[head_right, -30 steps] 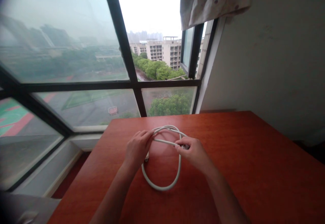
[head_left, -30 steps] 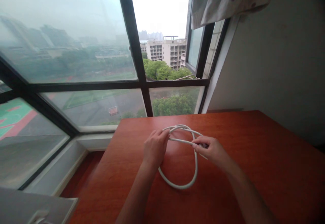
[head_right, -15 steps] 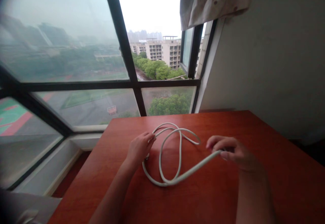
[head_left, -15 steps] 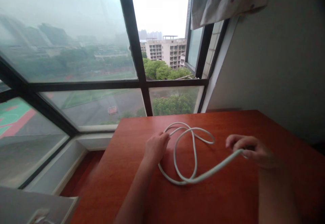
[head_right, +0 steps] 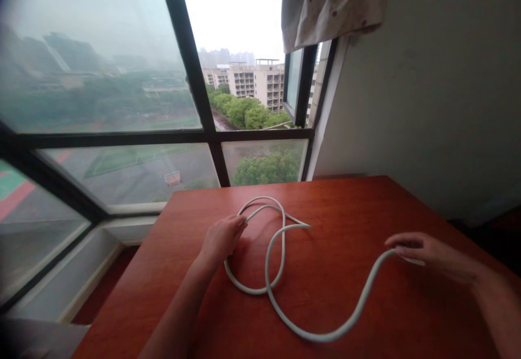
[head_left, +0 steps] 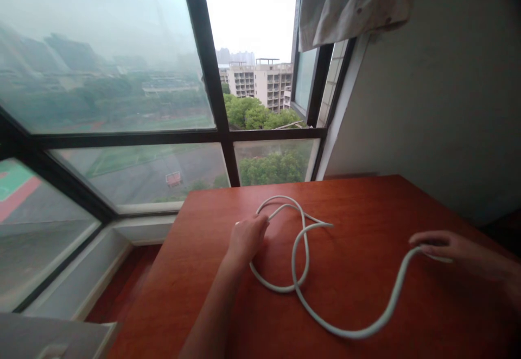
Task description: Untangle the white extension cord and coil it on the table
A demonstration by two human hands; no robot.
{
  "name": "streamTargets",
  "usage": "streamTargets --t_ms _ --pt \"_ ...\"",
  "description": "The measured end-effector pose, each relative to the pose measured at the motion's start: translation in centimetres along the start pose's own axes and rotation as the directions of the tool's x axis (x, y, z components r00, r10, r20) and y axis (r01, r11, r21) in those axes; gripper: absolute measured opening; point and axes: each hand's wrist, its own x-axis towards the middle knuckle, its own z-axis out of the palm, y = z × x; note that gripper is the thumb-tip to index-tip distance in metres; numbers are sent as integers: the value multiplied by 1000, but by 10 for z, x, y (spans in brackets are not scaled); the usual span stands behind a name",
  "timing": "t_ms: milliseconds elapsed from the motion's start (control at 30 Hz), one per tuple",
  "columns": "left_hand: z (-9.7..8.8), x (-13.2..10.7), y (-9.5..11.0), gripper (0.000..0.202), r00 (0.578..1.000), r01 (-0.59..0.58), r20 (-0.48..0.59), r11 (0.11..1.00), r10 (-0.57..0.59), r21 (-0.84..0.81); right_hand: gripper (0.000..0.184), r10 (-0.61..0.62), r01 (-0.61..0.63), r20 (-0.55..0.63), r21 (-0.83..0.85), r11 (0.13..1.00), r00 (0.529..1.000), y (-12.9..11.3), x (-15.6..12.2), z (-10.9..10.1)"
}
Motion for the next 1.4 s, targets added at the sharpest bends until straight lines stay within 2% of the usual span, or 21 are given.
streamTargets --t_ms 67,100,200,300,400,500,533,600,667,733,767,833,900,967,1033,1100,1167,1233,1333,1400 --pt "1 0 -1 23 1000 -22 -1 1000 22 -8 37 163 -185 173 116 976 971 7 11 0" --pt "1 0 -1 23 999 -38 -4 999 38 -12 42 189 -222 182 186 957 965 12 18 2" --pt "2 -1 -4 22 996 -89 4 995 89 -33 55 213 -206 16 327 922 977 24 39 18" --pt "3 -2 -6 19 990 -130 40 991 132 -43 58 162 -111 -138 315 942 977 30 58 44" --pt "5 -2 -6 18 987 -143 70 990 143 -12 57 18 21 -249 153 988 968 24 76 69" --pt "8 -2 -6 17 987 -143 78 990 141 14 55 -106 88 -258 -78 993 960 10 89 85" --pt "8 -2 -6 17 987 -145 73 989 144 17 53 -158 110 -261 -190 976 952 4 91 88" --pt "9 -1 -6 17 986 -155 60 988 154 20 47 -297 163 -267 -428 889 917 -11 89 94" --pt "9 -1 -6 17 986 -163 48 986 161 26 41 -450 225 -254 -601 767 856 -27 76 100" --pt "9 -1 -6 18 986 -162 41 986 161 33 37 -550 286 -223 -666 689 805 -46 49 112" --pt "9 -1 -5 18 987 -160 39 987 158 35 36 -584 343 -171 -668 661 793 -55 30 121" --pt "7 -1 -3 19 988 -150 41 988 149 34 29 -598 453 -40 -613 647 800 -71 -16 144" --pt "6 -1 -2 19 989 -140 49 990 138 31 23 -570 567 169 -506 650 804 -83 -65 170" --pt "4 -1 -1 19 989 -133 61 991 131 28 24 -564 660 344 -419 623 751 -88 -105 194" --pt "1 -1 0 18 989 -127 74 991 124 31 28 -576 708 413 -384 592 705 -86 -130 209" --pt "-1 -1 1 18 990 -114 88 993 110 38 29 -610 728 397 -390 565 686 -79 -137 213" --pt "-3 -1 2 17 991 -98 96 994 93 47 31 -619 719 369 -410 561 694 -72 -135 209" --pt "-4 -1 3 18 991 -87 102 995 81 51 26 -594 715 398 -409 567 699 -66 -133 202" --pt "-3 -1 2 17 991 -90 102 994 84 56 20 -579 735 453 -398 549 678 -62 -136 198" --pt "-2 -1 -1 18 991 -91 104 994 84 64 20 -589 738 445 -420 528 675 -59 -138 198"
